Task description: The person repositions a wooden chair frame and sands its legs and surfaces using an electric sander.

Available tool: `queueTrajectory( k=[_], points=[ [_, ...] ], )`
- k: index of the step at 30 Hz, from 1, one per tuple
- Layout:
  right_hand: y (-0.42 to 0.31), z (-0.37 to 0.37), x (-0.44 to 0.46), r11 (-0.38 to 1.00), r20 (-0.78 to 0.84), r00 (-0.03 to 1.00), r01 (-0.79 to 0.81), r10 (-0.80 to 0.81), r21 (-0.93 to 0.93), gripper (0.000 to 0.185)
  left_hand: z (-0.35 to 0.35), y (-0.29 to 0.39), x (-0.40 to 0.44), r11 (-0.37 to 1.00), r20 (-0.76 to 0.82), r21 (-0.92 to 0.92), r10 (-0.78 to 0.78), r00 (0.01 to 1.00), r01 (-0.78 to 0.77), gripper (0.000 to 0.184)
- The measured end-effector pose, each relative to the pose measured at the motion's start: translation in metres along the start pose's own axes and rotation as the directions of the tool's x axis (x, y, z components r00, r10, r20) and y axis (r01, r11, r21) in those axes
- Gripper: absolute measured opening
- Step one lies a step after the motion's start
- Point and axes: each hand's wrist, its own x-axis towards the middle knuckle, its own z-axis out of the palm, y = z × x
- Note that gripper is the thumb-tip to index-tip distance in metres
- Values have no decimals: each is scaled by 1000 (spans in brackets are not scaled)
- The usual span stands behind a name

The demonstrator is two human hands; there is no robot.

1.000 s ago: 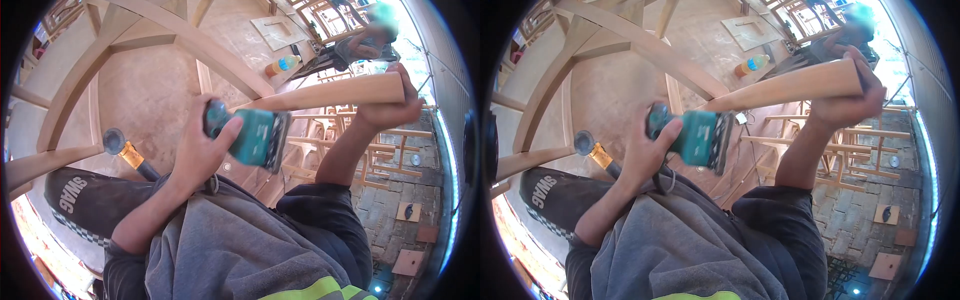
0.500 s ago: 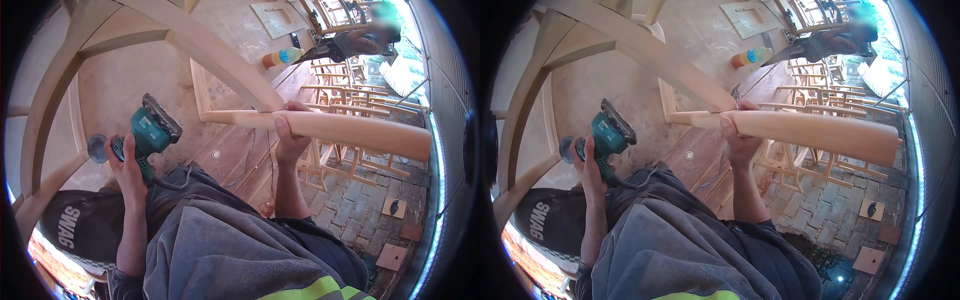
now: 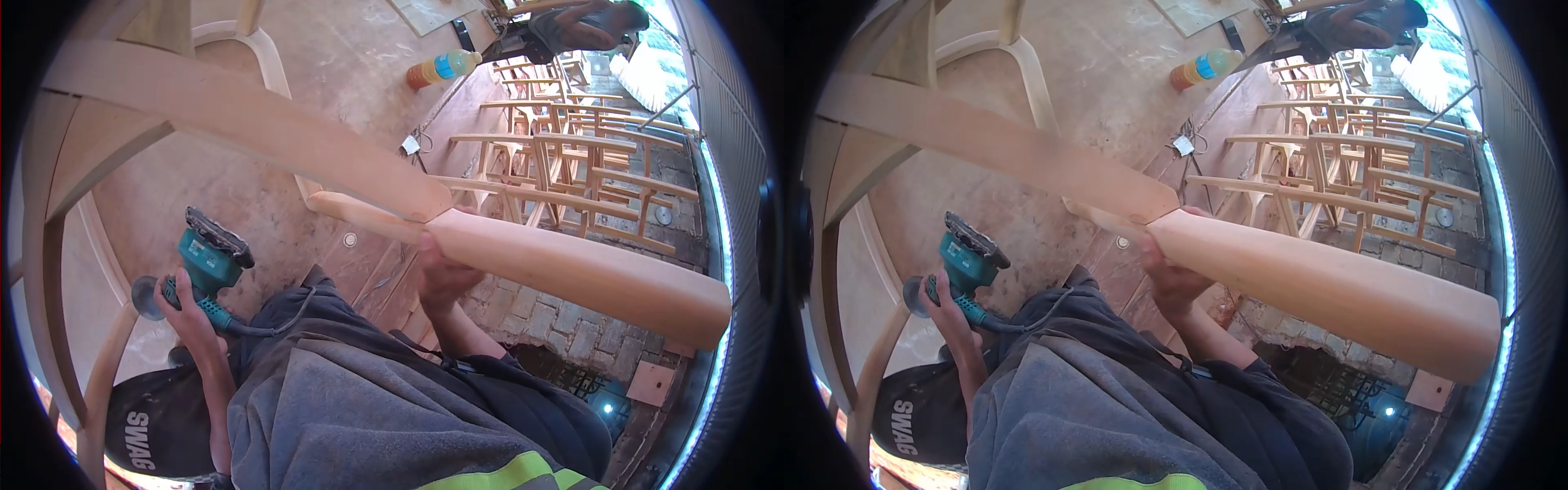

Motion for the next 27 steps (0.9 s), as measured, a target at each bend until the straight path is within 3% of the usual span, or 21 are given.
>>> queueTrajectory(
  k=[2,5,8,12,14,15,18,20,23,27],
  points=[
    [18,-7,-14,998,73,996,-40,44,-45,60,6,4,-1,998,-3,-30,-51,999,51,53],
    [10,-2,-5,994,68,996,67,-61,-84,51,7,0,2,996,-34,13,91,995,-91,53],
    [6,1,5,987,98,994,61,-46,-151,51,7,-7,10,991,-50,22,131,990,-130,51],
    [8,8,-3,997,-22,1000,-23,22,-67,50,12,7,0,982,-28,42,185,982,-184,47],
    [-2,7,-1,983,9,984,-178,179,-48,48,12,3,0,982,-45,53,186,982,-183,47],
    [10,13,-2,974,-45,983,-171,180,147,43,12,-1,2,980,-57,46,197,979,-195,48],
    [23,19,10,998,-85,996,-12,18,68,41,17,-2,-2,962,-58,57,269,961,-266,47],
    [46,30,18,986,-159,987,25,2,167,45,16,-3,-5,952,-55,90,298,953,-292,50],
    [61,59,54,936,-298,942,-45,157,349,41,14,-16,0,932,-35,157,336,941,-327,57],
    [84,74,105,937,-299,949,14,97,349,37,15,-26,-1,869,-10,276,431,902,-412,64]
  ],
)
